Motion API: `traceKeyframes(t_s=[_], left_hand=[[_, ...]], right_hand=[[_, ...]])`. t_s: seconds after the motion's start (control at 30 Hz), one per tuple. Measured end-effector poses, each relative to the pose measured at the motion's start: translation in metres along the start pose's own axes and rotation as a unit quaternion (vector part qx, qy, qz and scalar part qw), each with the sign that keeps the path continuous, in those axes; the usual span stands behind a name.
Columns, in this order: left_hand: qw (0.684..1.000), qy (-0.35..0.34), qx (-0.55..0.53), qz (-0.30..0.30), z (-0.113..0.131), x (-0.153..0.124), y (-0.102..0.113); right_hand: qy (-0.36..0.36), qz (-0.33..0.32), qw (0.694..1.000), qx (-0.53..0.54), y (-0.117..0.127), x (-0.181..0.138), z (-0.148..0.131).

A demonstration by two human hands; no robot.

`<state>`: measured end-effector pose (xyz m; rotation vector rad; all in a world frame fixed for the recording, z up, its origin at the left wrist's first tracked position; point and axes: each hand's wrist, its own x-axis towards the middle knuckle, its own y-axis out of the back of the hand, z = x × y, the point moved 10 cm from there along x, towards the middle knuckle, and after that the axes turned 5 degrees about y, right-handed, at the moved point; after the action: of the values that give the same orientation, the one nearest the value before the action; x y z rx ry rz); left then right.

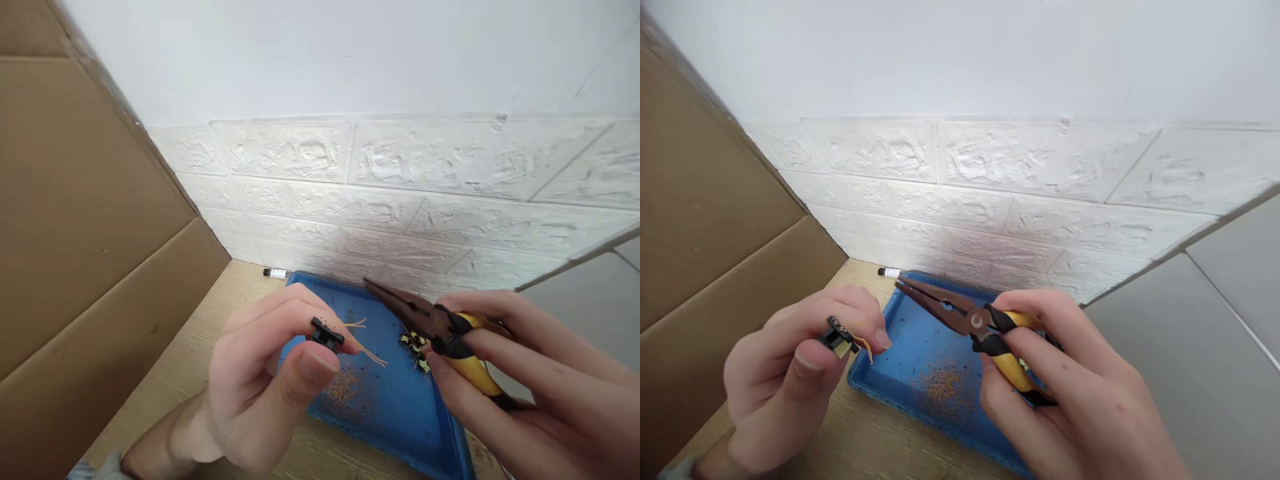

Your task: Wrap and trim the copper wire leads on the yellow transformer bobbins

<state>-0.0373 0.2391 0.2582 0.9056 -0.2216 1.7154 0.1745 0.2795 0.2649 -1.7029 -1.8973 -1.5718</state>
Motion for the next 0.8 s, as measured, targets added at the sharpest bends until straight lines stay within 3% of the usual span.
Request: traceKeyframes(t_s=[0.3,0.53,0.8], left_hand=[[1.0,-0.016,0.012,0.003,0.003,0.003,0.007],[0.999,-0.029,0.018,0.008,0.002,0.004,0.006],[0.999,-0.037,0.015,-0.009,0.002,0.004,0.003]], right_hand=[[0.027,0.004,1.0,-0.007,-0.008,0.01,-0.012],[0.167,-0.077,0.982,-0.033,-0.011,-0.01,-0.01],[0.155,-0.076,0.984,-0.046,-0.013,-0.017,-0.015]])
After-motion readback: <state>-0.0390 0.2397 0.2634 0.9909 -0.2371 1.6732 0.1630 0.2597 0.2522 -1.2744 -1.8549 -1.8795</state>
